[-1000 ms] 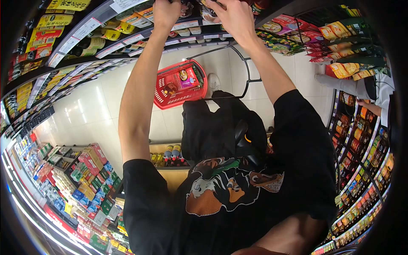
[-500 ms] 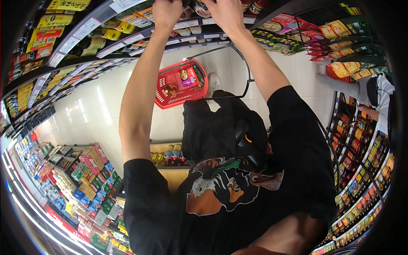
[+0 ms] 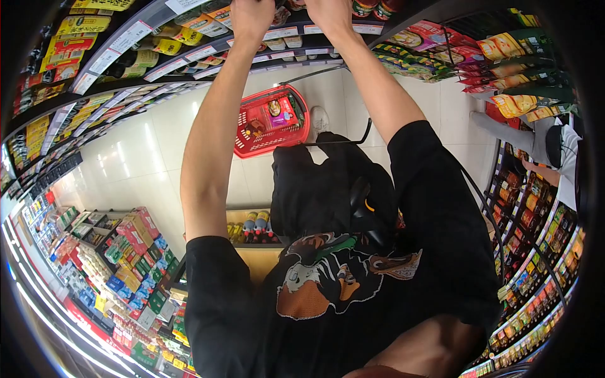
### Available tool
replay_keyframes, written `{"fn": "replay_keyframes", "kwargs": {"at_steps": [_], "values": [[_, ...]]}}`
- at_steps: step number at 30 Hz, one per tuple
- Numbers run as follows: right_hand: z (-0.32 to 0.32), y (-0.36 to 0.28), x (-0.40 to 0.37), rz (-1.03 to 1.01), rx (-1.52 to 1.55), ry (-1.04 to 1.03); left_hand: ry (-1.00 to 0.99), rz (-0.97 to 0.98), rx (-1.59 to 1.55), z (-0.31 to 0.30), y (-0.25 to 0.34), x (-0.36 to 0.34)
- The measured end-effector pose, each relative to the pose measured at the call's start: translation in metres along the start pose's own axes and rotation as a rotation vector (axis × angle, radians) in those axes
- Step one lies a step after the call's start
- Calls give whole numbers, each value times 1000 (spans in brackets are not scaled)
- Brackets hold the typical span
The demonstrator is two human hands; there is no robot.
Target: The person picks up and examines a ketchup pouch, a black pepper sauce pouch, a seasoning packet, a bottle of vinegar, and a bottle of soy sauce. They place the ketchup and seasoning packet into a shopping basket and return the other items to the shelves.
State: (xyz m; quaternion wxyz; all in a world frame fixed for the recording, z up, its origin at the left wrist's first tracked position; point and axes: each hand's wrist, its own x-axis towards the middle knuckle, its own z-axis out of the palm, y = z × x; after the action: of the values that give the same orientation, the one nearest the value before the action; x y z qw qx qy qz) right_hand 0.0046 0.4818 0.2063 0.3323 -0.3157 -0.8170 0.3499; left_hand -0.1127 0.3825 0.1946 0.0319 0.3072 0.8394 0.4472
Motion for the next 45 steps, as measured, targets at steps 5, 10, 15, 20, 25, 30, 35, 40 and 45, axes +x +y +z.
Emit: {"fn": "replay_keyframes", "kwargs": {"at_steps": [5, 10, 15, 20, 25, 30, 35, 40, 45], "values": [[19, 18, 8, -136, -151, 80, -2, 87, -73, 0, -5, 0], [34, 31, 23, -136, -291, -55, -13, 85, -106, 0, -8, -1], [29, 37, 33, -156, -204, -137, -49, 94, -126, 0, -12, 0], [27, 32, 33, -80, -173, -204, -52, 121, -86, 6, -23, 6], [53, 55, 37, -104, -168, -144, -54, 169, -116, 8, -22, 11], [51, 56, 32, -112, -124, -113, -52, 170, -154, 10, -24, 11], [46, 47, 31, -125, -81, -103, -101, 66, -248, 0, -10, 7], [64, 54, 42, -56, -80, -255, -64, 103, -162, 0, -16, 9], [78, 57, 45, -64, -89, -281, -58, 73, -113, 1, -20, 10]]}}
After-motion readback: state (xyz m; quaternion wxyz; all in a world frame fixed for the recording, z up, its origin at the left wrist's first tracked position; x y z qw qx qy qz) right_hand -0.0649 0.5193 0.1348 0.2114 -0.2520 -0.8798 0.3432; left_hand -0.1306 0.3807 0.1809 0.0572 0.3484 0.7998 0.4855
